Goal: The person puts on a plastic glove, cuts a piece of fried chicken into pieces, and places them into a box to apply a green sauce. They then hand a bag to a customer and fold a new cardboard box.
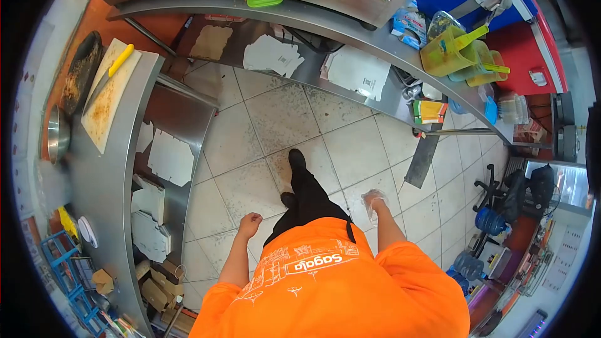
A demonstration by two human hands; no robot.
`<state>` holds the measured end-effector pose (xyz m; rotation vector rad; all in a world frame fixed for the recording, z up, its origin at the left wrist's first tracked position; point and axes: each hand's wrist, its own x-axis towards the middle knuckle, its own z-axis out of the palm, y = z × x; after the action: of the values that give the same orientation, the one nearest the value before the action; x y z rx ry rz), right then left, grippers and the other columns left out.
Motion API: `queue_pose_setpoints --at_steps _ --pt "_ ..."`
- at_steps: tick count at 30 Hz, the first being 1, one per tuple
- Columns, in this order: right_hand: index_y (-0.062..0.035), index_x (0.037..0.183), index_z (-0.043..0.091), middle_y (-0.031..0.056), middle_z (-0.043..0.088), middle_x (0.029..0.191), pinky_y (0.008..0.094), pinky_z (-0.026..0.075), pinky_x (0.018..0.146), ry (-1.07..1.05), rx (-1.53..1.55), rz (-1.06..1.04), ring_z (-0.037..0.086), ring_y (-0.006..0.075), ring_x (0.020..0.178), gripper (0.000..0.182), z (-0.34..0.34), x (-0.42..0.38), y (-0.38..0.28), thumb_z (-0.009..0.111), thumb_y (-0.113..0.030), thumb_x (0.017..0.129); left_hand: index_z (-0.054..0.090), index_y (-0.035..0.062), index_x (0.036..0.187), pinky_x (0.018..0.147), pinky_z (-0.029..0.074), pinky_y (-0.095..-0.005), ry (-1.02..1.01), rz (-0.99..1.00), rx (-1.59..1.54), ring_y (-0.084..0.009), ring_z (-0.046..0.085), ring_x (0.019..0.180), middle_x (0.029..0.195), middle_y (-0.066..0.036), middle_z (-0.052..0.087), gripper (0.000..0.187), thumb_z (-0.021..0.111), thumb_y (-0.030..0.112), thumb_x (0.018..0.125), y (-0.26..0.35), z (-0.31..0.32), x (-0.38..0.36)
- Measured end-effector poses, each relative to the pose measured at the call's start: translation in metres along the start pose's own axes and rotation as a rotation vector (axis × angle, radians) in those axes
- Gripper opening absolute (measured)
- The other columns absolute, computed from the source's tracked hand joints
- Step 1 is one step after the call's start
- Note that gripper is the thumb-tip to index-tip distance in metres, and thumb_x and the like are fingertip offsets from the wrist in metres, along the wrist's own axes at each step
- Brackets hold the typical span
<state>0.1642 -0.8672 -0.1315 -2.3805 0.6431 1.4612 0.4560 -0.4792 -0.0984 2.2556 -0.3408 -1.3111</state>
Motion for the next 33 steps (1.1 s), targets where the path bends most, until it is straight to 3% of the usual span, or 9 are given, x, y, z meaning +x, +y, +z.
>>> queue_pose_setpoints --at_steps 7,10,11,14,17,20,22,24,33 --pt "-0.0162 0.109 0.062 0.0101 0.059 0.114 0.0385 0.045 0.089 -0.018 -0.033 -0.054 0.055 0.0277 0.107 0.031 -0.025 0.016 -0.008 0.043 -0.021 0.085 0.065 0.0034 0.092 0.075 0.048 -0.0337 0.012 -0.018 0.031 -0.0248 0.062 0.081 0.086 -0.014 0.066 0.026 0.061 0.026 0.079 -0.026 -0.001 0.011" --pt "-0.018 0.108 0.062 0.0099 0.058 0.117 0.037 0.043 0.092 0.113 0.143 0.019 0.053 0.028 0.11 0.032 0.023 0.114 0.009 0.04 -0.02 0.085 0.065 0.0036 0.092 0.075 0.048 -0.0334 0.016 -0.073 0.033 -0.0243 0.062 0.08 0.084 -0.014 0.066 0.026 0.061 0.026 0.079 -0.027 0.004 0.017" --pt "-0.01 0.106 0.063 0.0099 0.06 0.114 0.037 0.041 0.093 0.008 -0.005 -0.088 0.053 0.0264 0.11 0.031 -0.068 0.063 -0.004 0.046 -0.024 0.084 0.065 0.0035 0.091 0.074 0.048 -0.0328 -0.002 -0.119 0.037 -0.0236 0.063 0.08 0.083 -0.014 0.066 0.025 0.061 0.024 0.079 -0.024 0.004 0.019" --pt "-0.0107 0.107 0.063 0.0096 0.057 0.118 0.0336 0.038 0.096 0.042 0.323 0.198 0.052 0.0225 0.112 0.034 -0.102 0.136 -0.005 0.04 -0.022 0.084 0.064 0.0029 0.092 0.074 0.048 -0.0308 0.064 -0.08 -0.111 -0.0215 0.063 0.078 0.083 -0.013 0.065 0.021 0.061 0.02 0.08 0.003 0.006 0.035" --pt "-0.0067 0.108 0.061 0.0093 0.057 0.119 0.0347 0.041 0.094 0.059 0.086 0.031 0.052 0.0217 0.112 0.037 -0.203 0.157 -0.014 0.041 -0.026 0.083 0.063 0.0014 0.094 0.074 0.048 -0.0265 0.151 -0.024 -0.347 -0.0143 0.06 0.078 0.083 -0.007 0.065 0.015 0.057 0.009 0.083 0.054 0.003 0.069" --pt "-0.0066 0.11 0.059 0.0101 0.057 0.117 0.035 0.042 0.093 0.168 -0.228 -0.052 0.053 0.0228 0.111 0.039 -0.185 0.295 0.013 0.05 -0.032 0.081 0.061 0.0 0.097 0.076 0.047 -0.0246 0.165 0.011 -0.47 -0.0121 0.059 0.08 0.086 -0.007 0.064 0.015 0.056 0.005 0.083 0.075 0.013 0.118" --pt "-0.0068 0.112 0.056 0.0124 0.057 0.116 0.0348 0.042 0.094 0.378 0.354 0.193 0.052 0.0254 0.111 0.051 -0.265 0.263 0.009 0.063 -0.039 0.073 0.06 -0.0006 0.099 0.077 0.047 -0.0246 0.118 0.04 -0.469 -0.0125 0.06 0.083 0.088 -0.008 0.064 0.016 0.055 0.005 0.084 0.077 0.024 0.15" --pt "-0.006 0.136 0.03 0.0202 0.042 0.132 0.037 0.038 0.099 0.272 0.406 0.341 0.041 0.0281 0.123 0.09 -0.307 0.284 0.015 0.068 -0.052 0.068 0.061 0.0014 0.097 0.071 0.048 -0.0258 0.089 0.09 -0.511 -0.0139 0.061 0.079 0.085 -0.007 0.065 0.015 0.057 0.009 0.085 0.077 0.039 0.18" --pt "0.0042 0.139 0.013 0.0201 0.026 0.142 0.0409 0.032 0.103 0.544 -0.338 0.571 0.028 0.0333 0.131 0.087 -0.289 0.446 0.075 0.06 -0.035 0.078 0.061 0.0017 0.097 0.067 0.048 -0.0271 0.038 0.145 -0.359 -0.0159 0.062 0.078 0.084 -0.011 0.064 0.016 0.059 0.011 0.084 0.072 0.084 0.245"
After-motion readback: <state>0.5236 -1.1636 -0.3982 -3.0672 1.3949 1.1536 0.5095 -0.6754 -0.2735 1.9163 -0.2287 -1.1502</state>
